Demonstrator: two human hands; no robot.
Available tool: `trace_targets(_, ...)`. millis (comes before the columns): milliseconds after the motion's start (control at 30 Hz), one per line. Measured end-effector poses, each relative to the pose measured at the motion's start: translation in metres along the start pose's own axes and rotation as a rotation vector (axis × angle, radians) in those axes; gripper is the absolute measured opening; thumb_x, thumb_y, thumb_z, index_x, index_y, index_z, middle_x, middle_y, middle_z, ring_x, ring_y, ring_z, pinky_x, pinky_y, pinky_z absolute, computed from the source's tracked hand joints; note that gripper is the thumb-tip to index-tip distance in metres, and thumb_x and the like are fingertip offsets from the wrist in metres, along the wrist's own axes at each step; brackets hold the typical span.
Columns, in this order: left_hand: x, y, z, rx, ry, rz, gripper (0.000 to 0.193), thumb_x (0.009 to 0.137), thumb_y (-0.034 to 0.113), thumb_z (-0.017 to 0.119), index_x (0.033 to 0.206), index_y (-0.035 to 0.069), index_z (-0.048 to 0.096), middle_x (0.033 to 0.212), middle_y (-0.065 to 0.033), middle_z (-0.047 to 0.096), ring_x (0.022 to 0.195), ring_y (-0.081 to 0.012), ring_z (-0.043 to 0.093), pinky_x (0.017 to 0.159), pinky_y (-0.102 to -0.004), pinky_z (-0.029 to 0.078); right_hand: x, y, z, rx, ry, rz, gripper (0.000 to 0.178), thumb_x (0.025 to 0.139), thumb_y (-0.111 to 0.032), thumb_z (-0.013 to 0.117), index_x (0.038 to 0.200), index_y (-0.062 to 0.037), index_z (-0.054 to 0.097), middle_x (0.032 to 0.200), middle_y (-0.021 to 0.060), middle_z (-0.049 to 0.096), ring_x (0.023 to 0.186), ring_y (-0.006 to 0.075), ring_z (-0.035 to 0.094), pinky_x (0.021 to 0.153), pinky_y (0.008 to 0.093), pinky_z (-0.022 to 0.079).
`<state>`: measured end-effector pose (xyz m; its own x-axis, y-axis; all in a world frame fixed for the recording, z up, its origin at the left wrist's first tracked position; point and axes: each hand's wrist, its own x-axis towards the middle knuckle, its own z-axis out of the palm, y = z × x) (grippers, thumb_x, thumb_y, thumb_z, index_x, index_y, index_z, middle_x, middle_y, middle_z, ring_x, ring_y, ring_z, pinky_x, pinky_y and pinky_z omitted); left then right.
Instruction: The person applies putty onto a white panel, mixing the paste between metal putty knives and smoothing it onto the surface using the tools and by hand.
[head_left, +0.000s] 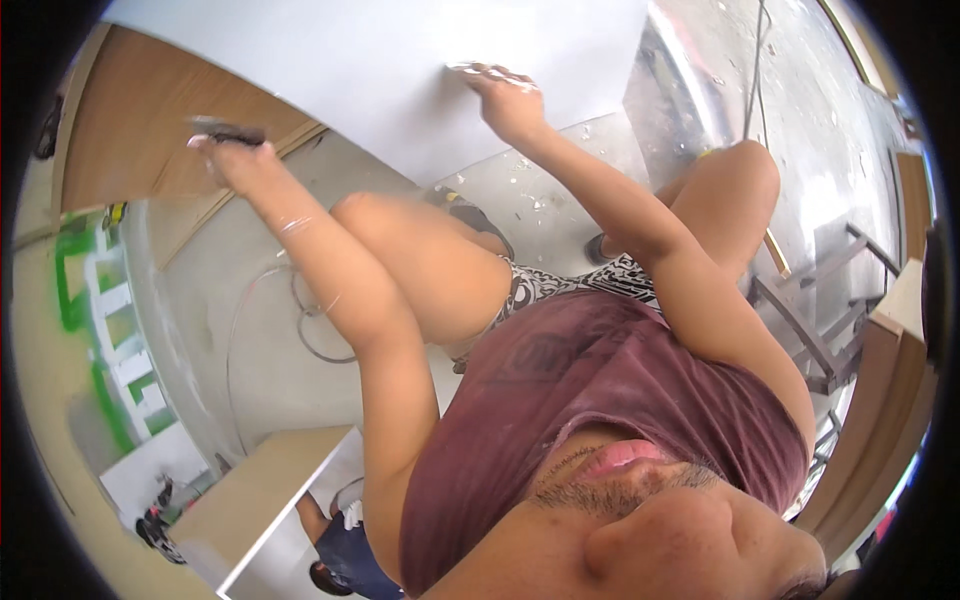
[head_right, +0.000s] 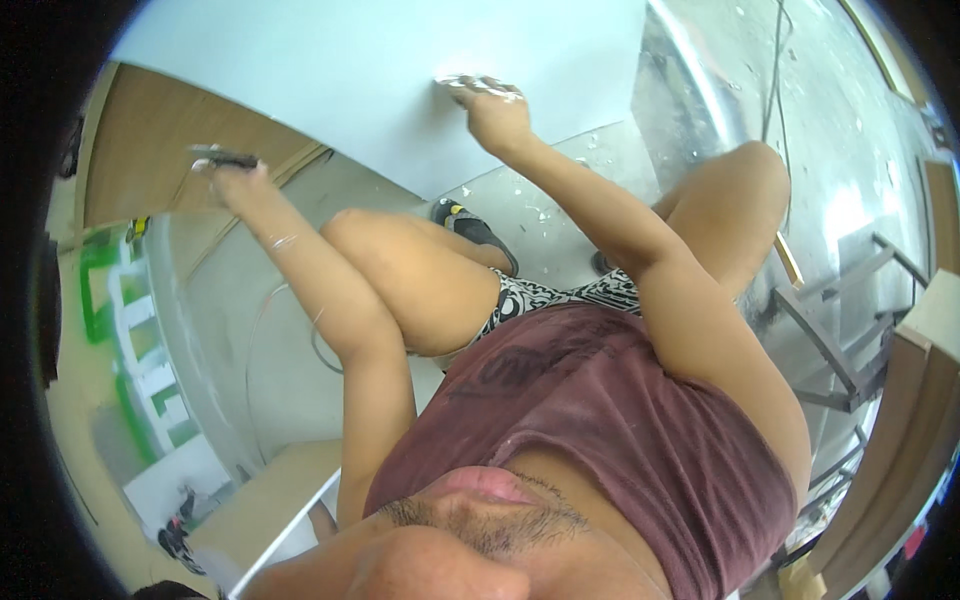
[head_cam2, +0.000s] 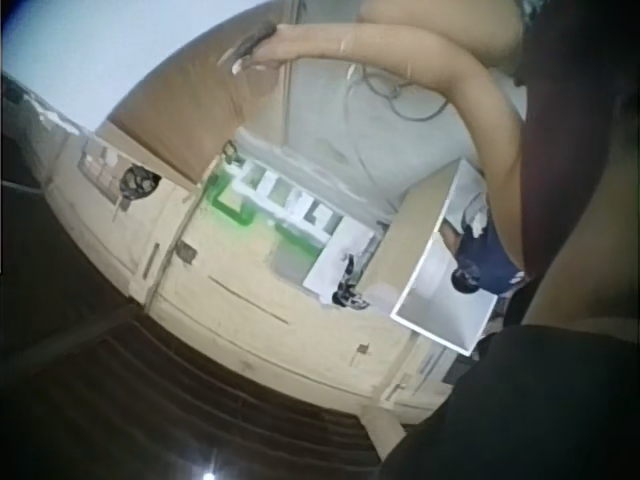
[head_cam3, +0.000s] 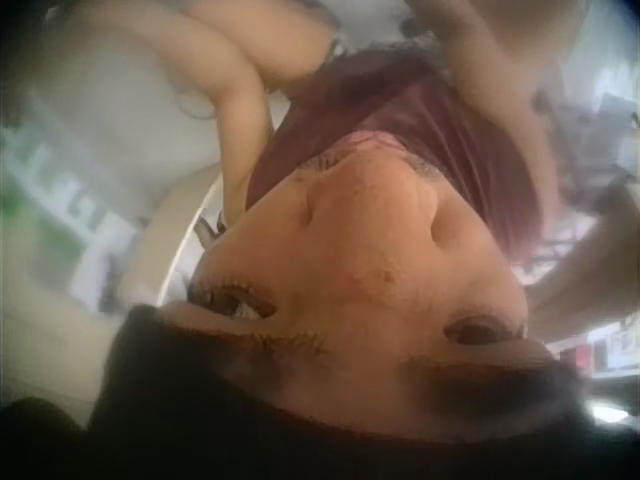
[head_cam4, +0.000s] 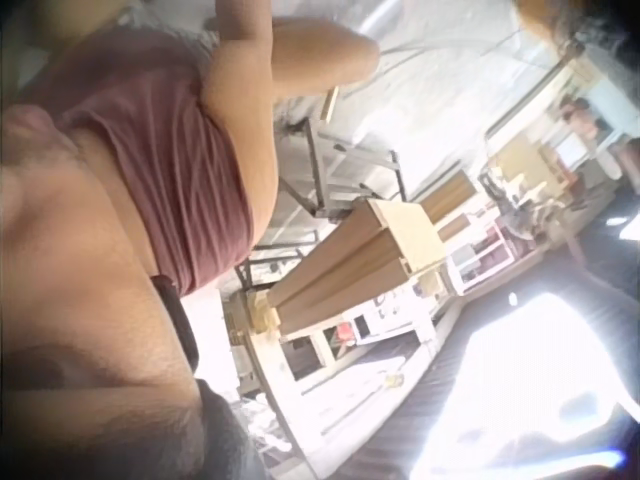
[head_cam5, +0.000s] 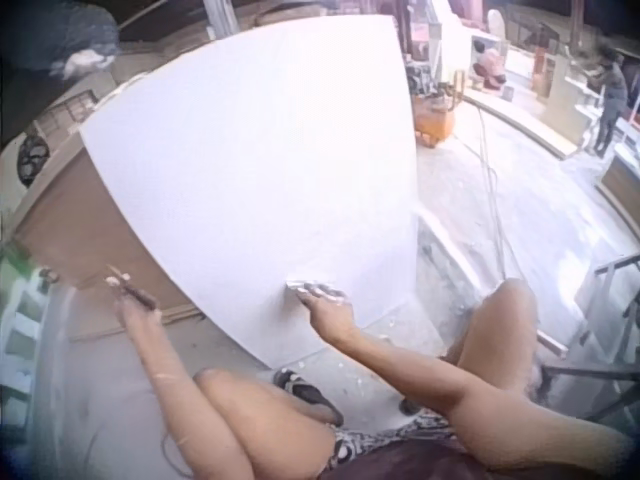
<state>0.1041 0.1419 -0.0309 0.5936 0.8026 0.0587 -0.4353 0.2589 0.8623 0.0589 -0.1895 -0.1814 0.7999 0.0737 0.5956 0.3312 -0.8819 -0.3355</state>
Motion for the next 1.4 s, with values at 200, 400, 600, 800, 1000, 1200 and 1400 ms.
trace_targets(200,0.023,-0.011,-0.028,-0.164,0.053,-0.085,0.071,0.103,0.048,0.047,0.136,-0.014,0.036,0.136,-0.0222,0.052,0.114,-0.035,0.059,0.096,-0.0524,0.051,0.069,-0.027,-0.079,0.219,-0.036,0.234,0.039,0.094,-0.016,0.048,0.13,-0.0236,0.062,0.114,0.0145,0.069,0.095,0.0383,0.067,0.081,0.0478,0.055)
trace_targets(400,-0.023,-0.011,-0.037,-0.25,0.189,-0.268,0.065,0.105,0.045,0.044,0.147,-0.003,0.031,0.144,-0.0183,0.048,0.118,-0.0367,0.059,0.096,-0.0581,0.051,0.157,-0.071,-0.094,0.139,0.121,0.181,0.047,0.094,-0.006,0.047,0.138,-0.0167,0.056,0.113,0.016,0.07,0.103,0.0323,0.068,0.091,0.0506,0.05)
trace_targets(600,-0.029,-0.004,-0.058,-0.314,0.196,-0.287,0.063,0.106,0.046,0.039,0.15,0.002,0.028,0.146,-0.0137,0.047,0.121,-0.0341,0.058,0.099,-0.0554,0.05,0.118,-0.144,-0.019,-0.078,0.195,-0.034,0.044,0.097,-0.008,0.052,0.14,-0.0106,0.053,0.123,0.0132,0.067,0.109,0.0297,0.066,0.095,0.0469,0.05)
trace_targets(800,-0.036,-0.005,-0.044,-0.396,0.132,-0.261,0.064,0.106,0.048,0.037,0.15,0.002,0.03,0.148,-0.0131,0.045,0.124,-0.0338,0.056,0.103,-0.0534,0.048,0.053,-0.156,0.032,-0.075,0.115,-0.275,0.034,0.094,-0.021,0.052,0.126,-0.024,0.064,0.101,0.0058,0.074,0.091,0.0292,0.071,0.074,0.0438,0.056)
trace_targets(1000,-0.039,0.005,-0.042,-0.649,-0.063,-0.472,0.04,0.104,0.035,0.05,0.118,-0.002,0.055,0.114,-0.0114,0.064,0.091,-0.0259,0.065,0.077,-0.04,0.058,0.068,-0.085,-0.03,0.804,0.018,0.217,0.031,0.091,-0.017,0.061,0.12,-0.0121,0.071,0.104,0.0179,0.073,0.096,0.0363,0.07,0.085,0.0421,0.056)
trace_targets(1200,-0.125,-0.01,0.032,-0.338,-0.54,-0.376,0.03,0.091,0.001,0.064,0.118,-0.002,0.05,0.104,-0.0131,0.065,0.086,-0.0266,0.069,0.069,-0.0436,0.063,0.109,-0.047,-0.114,1.637,0.255,0.36,0.028,0.099,-0.017,0.063,0.123,-0.0027,0.06,0.107,0.0067,0.069,0.095,0.017,0.068,0.085,0.0333,0.056)
trace_targets(1400,-0.194,-0.018,0.069,-0.179,-0.802,-0.457,0.026,0.094,0.002,0.061,0.116,-0.006,0.049,0.103,-0.0162,0.064,0.083,-0.0246,0.07,0.065,-0.0401,0.064,0.099,-0.031,-0.143,1.716,0.069,0.347,0.032,0.097,-0.022,0.065,0.124,-0.0044,0.058,0.104,0.0069,0.069,0.09,0.0188,0.069,0.079,0.0375,0.06)
